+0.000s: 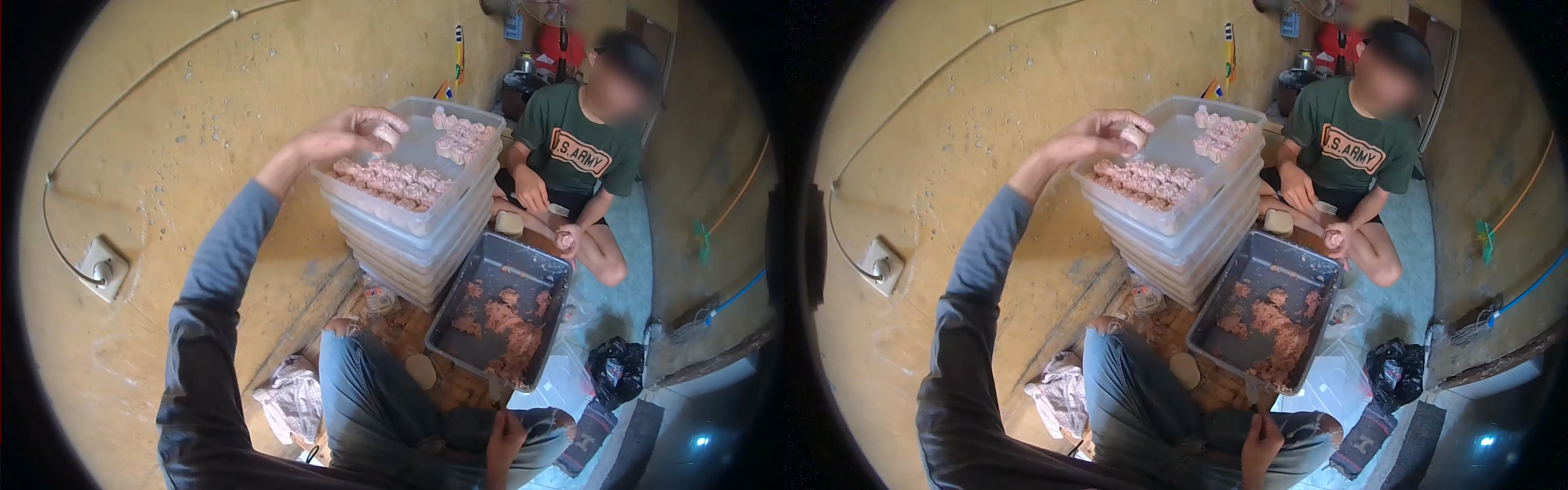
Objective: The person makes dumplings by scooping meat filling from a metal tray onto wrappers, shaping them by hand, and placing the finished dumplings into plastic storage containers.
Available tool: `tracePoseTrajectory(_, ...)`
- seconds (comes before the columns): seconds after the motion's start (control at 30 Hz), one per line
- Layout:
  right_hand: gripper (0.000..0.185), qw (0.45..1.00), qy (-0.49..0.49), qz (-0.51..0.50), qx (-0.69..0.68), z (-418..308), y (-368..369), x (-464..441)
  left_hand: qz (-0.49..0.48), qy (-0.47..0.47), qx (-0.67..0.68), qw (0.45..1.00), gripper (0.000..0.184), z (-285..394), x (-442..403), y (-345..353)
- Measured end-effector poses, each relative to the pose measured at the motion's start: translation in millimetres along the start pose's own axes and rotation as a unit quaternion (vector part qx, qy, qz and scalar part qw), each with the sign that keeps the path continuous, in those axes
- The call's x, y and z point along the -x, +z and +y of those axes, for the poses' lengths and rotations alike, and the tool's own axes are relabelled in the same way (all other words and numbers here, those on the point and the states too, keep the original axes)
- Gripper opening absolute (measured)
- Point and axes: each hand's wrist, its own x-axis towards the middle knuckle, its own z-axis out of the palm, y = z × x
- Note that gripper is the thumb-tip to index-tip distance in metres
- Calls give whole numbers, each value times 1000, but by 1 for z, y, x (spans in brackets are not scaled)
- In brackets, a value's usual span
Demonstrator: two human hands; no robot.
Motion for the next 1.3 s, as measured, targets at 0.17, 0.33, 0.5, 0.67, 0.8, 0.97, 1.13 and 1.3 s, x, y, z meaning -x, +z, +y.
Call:
tracePoseTrajectory(0.17, 21, 998, 9, -38, 40, 9, 27, 14, -121, -27, -289, 949, 41, -100, -73, -82)
tracePoseTrajectory(0.33, 21, 999, -3, -38, 38, 5, 25, 13, -121, -83, -346, 927, 45, -126, -75, -77)
tracePoseTrajectory(0.5, 21, 998, -27, -33, 56, 12, 14, 1, -212, -122, -377, 893, 56, -105, -65, -76)
tracePoseTrajectory(0.67, 19, 997, -45, -27, 51, 1, 14, -4, -185, -150, -372, 897, 53, -80, -46, -55)
tracePoseTrajectory(0.8, 18, 996, -38, -22, 75, -10, 16, 5, -204, -94, -338, 914, 50, -92, -48, -59)
tracePoseTrajectory(0.97, 16, 994, -81, -23, 63, -14, 28, 13, -153, -108, -366, 912, 50, -115, -51, -58)
tracePoseTrajectory(1.13, 15, 995, -74, 12, 63, -33, 11, -6, 39, 137, -430, 892, 44, -72, -19, -22)
tracePoseTrajectory(1.3, 15, 978, -71, 4, 196, -38, -11, -65, -42, 7, -40, 998, 23, -25, 129, 140)
